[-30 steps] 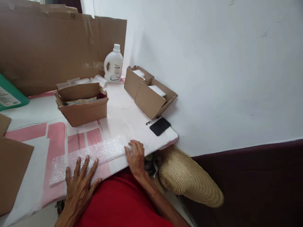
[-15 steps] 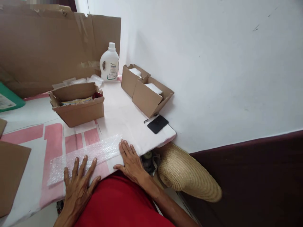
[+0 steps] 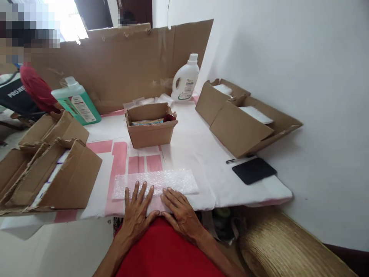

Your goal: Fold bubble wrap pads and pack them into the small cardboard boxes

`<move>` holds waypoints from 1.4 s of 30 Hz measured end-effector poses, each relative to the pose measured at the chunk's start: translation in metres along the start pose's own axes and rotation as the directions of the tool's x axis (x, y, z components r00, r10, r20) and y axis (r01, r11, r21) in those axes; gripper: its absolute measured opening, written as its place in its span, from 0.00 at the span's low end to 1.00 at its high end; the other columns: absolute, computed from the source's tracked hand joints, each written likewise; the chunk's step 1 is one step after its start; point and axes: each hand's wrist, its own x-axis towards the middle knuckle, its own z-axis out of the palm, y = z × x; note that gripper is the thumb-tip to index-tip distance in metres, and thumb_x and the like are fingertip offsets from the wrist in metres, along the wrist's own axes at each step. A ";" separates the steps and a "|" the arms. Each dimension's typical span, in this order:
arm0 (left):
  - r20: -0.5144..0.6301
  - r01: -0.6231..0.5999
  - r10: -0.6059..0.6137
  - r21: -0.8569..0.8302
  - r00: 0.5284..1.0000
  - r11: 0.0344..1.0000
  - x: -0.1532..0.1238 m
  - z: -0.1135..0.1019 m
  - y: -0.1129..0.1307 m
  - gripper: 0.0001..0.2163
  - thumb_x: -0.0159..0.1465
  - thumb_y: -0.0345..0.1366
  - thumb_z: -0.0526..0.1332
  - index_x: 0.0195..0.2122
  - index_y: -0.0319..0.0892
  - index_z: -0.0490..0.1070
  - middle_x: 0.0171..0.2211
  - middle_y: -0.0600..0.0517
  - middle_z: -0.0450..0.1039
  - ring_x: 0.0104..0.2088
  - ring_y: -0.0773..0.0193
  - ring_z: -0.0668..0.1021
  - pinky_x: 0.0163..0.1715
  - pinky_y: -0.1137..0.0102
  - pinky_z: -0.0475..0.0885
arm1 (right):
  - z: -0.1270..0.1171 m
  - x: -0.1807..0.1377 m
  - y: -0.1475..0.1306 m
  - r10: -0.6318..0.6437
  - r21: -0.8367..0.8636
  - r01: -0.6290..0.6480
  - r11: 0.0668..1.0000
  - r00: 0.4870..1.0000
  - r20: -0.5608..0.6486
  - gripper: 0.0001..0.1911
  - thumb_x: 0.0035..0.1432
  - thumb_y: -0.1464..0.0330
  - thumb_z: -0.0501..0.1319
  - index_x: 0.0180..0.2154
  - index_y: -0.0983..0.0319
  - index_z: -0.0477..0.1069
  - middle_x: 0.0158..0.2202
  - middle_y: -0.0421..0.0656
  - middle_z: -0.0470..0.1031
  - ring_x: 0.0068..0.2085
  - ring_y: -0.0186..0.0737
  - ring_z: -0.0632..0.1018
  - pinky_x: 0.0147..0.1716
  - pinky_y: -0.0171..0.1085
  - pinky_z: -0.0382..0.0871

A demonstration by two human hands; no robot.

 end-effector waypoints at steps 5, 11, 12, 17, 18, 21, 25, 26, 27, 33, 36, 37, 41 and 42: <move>0.006 0.108 -0.108 0.008 0.994 0.994 -0.022 -0.002 -0.036 0.32 0.69 0.49 0.55 0.72 0.48 0.50 0.73 0.43 0.49 0.73 0.47 0.52 0.70 0.48 0.42 | -0.002 0.000 -0.002 0.017 0.008 -0.017 1.000 1.000 -0.006 0.26 0.67 0.69 0.57 0.65 0.64 0.64 0.66 0.52 0.66 0.68 0.51 0.65 0.63 0.54 0.64; -0.069 0.453 -0.453 -0.020 0.889 0.891 -0.031 -0.030 -0.083 0.31 0.71 0.52 0.47 0.68 0.37 0.58 0.66 0.32 0.62 0.66 0.41 0.65 0.62 0.44 0.60 | -0.003 0.004 -0.005 0.034 0.017 -0.033 0.999 0.999 -0.020 0.27 0.68 0.67 0.58 0.67 0.62 0.62 0.63 0.51 0.70 0.66 0.51 0.68 0.63 0.53 0.63; -0.085 0.492 -0.493 -0.038 0.866 0.870 -0.027 -0.037 -0.082 0.32 0.70 0.54 0.48 0.66 0.35 0.62 0.61 0.32 0.68 0.62 0.42 0.70 0.58 0.47 0.65 | -0.003 0.005 -0.005 0.037 0.018 -0.036 0.999 0.999 -0.024 0.27 0.68 0.66 0.58 0.66 0.62 0.63 0.63 0.51 0.71 0.65 0.51 0.68 0.63 0.53 0.63; 0.096 0.707 -0.701 -0.083 0.707 0.702 -0.002 -0.062 -0.066 0.26 0.65 0.59 0.52 0.46 0.40 0.72 0.40 0.41 0.79 0.38 0.47 0.81 0.37 0.58 0.72 | -0.001 0.011 -0.008 0.050 -0.029 -0.051 0.998 0.999 -0.005 0.29 0.67 0.59 0.62 0.65 0.62 0.64 0.60 0.52 0.73 0.61 0.55 0.70 0.58 0.54 0.63; 0.142 0.746 -0.733 -0.089 0.665 0.660 0.001 -0.064 -0.065 0.25 0.63 0.59 0.54 0.43 0.42 0.73 0.36 0.43 0.80 0.36 0.47 0.81 0.34 0.60 0.71 | 0.000 0.012 -0.009 0.056 -0.045 -0.056 0.997 0.998 0.002 0.30 0.66 0.58 0.63 0.65 0.61 0.65 0.59 0.53 0.73 0.60 0.56 0.70 0.57 0.54 0.63; 0.234 0.798 -0.763 -0.208 0.602 0.566 0.003 -0.067 -0.073 0.22 0.56 0.60 0.60 0.34 0.44 0.73 0.26 0.49 0.77 0.30 0.50 0.79 0.30 0.62 0.68 | 0.004 0.016 -0.012 0.079 -0.079 -0.078 0.994 0.997 -0.002 0.31 0.63 0.54 0.65 0.63 0.60 0.66 0.58 0.53 0.73 0.58 0.57 0.71 0.56 0.54 0.62; 0.344 0.774 -0.760 -0.551 0.551 0.312 0.001 -0.072 -0.081 0.24 0.49 0.60 0.67 0.31 0.43 0.71 0.24 0.55 0.72 0.25 0.61 0.75 0.28 0.67 0.68 | 0.006 0.019 -0.014 0.096 -0.098 -0.098 0.990 0.995 -0.023 0.31 0.62 0.52 0.66 0.61 0.59 0.68 0.57 0.53 0.74 0.57 0.57 0.71 0.55 0.53 0.62; 0.378 0.741 -0.750 -0.637 0.543 0.214 0.002 -0.075 -0.079 0.24 0.48 0.59 0.69 0.32 0.43 0.70 0.25 0.56 0.72 0.25 0.63 0.74 0.29 0.68 0.69 | 0.006 0.019 -0.014 0.099 -0.102 -0.101 0.990 0.995 -0.023 0.31 0.62 0.52 0.66 0.61 0.59 0.68 0.56 0.53 0.74 0.56 0.57 0.71 0.55 0.54 0.62; 0.410 0.695 -0.734 -0.710 0.542 0.117 0.005 -0.078 -0.074 0.24 0.49 0.58 0.70 0.33 0.43 0.69 0.26 0.57 0.71 0.25 0.65 0.74 0.29 0.69 0.70 | 0.005 0.020 -0.015 0.104 -0.106 -0.105 0.989 0.994 -0.021 0.31 0.62 0.52 0.66 0.61 0.59 0.68 0.56 0.53 0.74 0.56 0.57 0.71 0.54 0.54 0.62; 0.356 0.485 -0.545 -0.868 0.759 0.110 0.061 -0.093 -0.007 0.18 0.57 0.52 0.67 0.37 0.43 0.69 0.30 0.56 0.71 0.29 0.66 0.74 0.34 0.69 0.73 | 0.003 0.020 -0.015 0.114 -0.102 -0.115 0.988 0.993 -0.011 0.30 0.61 0.54 0.68 0.60 0.58 0.67 0.58 0.53 0.72 0.56 0.57 0.71 0.55 0.55 0.64; 0.269 0.385 -0.320 -0.837 0.909 0.390 0.095 -0.085 0.035 0.13 0.61 0.47 0.63 0.31 0.44 0.66 0.27 0.57 0.67 0.29 0.68 0.71 0.31 0.71 0.69 | 0.007 0.019 -0.014 0.105 -0.064 -0.107 0.992 0.994 -0.035 0.25 0.62 0.57 0.67 0.57 0.58 0.70 0.57 0.52 0.73 0.57 0.57 0.71 0.56 0.56 0.65; 0.251 0.350 -0.263 -0.816 0.932 0.460 0.105 -0.079 0.048 0.12 0.62 0.46 0.61 0.30 0.44 0.65 0.26 0.57 0.65 0.28 0.68 0.70 0.30 0.72 0.67 | 0.010 0.018 -0.014 0.103 -0.047 -0.106 0.993 0.993 -0.054 0.22 0.62 0.59 0.66 0.56 0.57 0.71 0.56 0.51 0.74 0.57 0.57 0.72 0.57 0.57 0.64; 0.254 0.308 -0.174 -0.757 0.951 0.577 0.128 -0.052 0.079 0.07 0.62 0.39 0.60 0.30 0.45 0.63 0.25 0.58 0.65 0.26 0.68 0.69 0.30 0.71 0.65 | 0.024 0.014 -0.015 0.129 0.005 -0.129 0.992 0.985 -0.114 0.16 0.66 0.68 0.59 0.55 0.55 0.73 0.57 0.46 0.76 0.58 0.57 0.73 0.61 0.56 0.64; 0.260 0.304 -0.162 -0.741 0.952 0.598 0.130 -0.046 0.083 0.06 0.61 0.38 0.60 0.31 0.46 0.64 0.24 0.58 0.66 0.26 0.67 0.70 0.30 0.70 0.64 | 0.028 0.013 -0.015 0.133 0.008 -0.133 0.991 0.983 -0.124 0.17 0.66 0.70 0.57 0.55 0.55 0.73 0.58 0.45 0.75 0.59 0.56 0.73 0.61 0.55 0.64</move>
